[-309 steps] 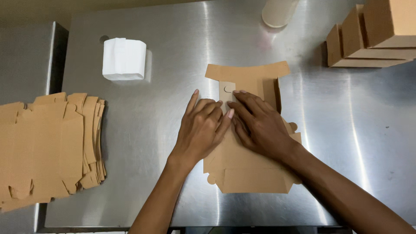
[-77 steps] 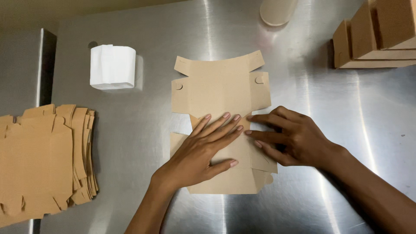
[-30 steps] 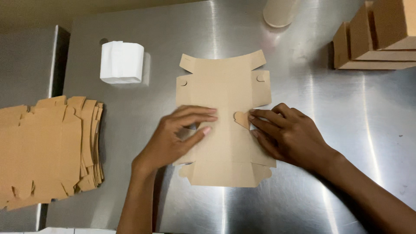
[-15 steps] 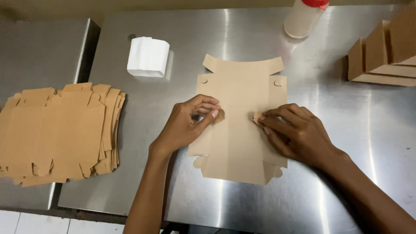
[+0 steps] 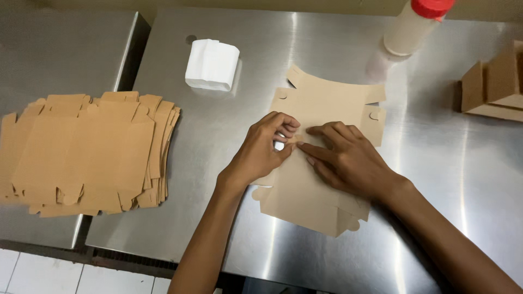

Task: The person assembles flat cardboard pieces into small boxes by hand on a stainless steel table. They fold the cardboard along pre-scored lines, tuck in flaps, and secure the structure, repeating the process for multiple units.

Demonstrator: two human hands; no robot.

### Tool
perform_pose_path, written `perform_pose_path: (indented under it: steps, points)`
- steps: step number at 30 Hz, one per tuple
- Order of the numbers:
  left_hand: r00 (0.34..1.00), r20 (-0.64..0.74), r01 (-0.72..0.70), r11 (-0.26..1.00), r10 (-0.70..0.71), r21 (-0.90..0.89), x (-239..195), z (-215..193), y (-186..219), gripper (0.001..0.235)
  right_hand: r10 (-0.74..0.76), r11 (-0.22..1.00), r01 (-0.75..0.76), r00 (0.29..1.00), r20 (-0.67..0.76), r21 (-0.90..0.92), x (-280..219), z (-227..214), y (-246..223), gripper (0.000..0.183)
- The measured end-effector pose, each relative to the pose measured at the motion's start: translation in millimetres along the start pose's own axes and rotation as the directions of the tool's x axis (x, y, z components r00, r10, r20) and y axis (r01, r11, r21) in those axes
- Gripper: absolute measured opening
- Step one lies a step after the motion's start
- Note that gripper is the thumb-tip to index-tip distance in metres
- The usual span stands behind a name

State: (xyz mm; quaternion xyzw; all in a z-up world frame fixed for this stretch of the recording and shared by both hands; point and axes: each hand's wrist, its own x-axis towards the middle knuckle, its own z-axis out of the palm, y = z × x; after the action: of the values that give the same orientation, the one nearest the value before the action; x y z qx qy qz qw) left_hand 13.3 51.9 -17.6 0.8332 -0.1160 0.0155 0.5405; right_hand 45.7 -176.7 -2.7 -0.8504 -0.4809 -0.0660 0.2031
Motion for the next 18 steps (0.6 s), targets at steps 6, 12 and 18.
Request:
perform_pose_path:
  steps: [6, 12, 18]
  points:
    - [0.998, 0.028, -0.064, 0.961, 0.058, 0.27, -7.8, -21.3, 8.1, 0.028, -0.039, 0.998, 0.037, 0.998, -0.041, -0.054, -1.7, 9.7, -0.2, 0.025]
    - [0.935, 0.093, -0.35, 0.84, 0.343, 0.416, -26.7, -29.2, -9.6, 0.015, -0.127, 0.99, 0.118, 0.983, -0.136, -0.071, -3.4, 25.7, 6.9, 0.028]
    - [0.919, 0.033, -0.372, 0.835, 0.394, 0.405, -21.8, -21.6, -19.1, 0.026, -0.115, 0.993, 0.115, 0.982, -0.149, -0.011, 0.1, 20.5, 0.8, 0.026]
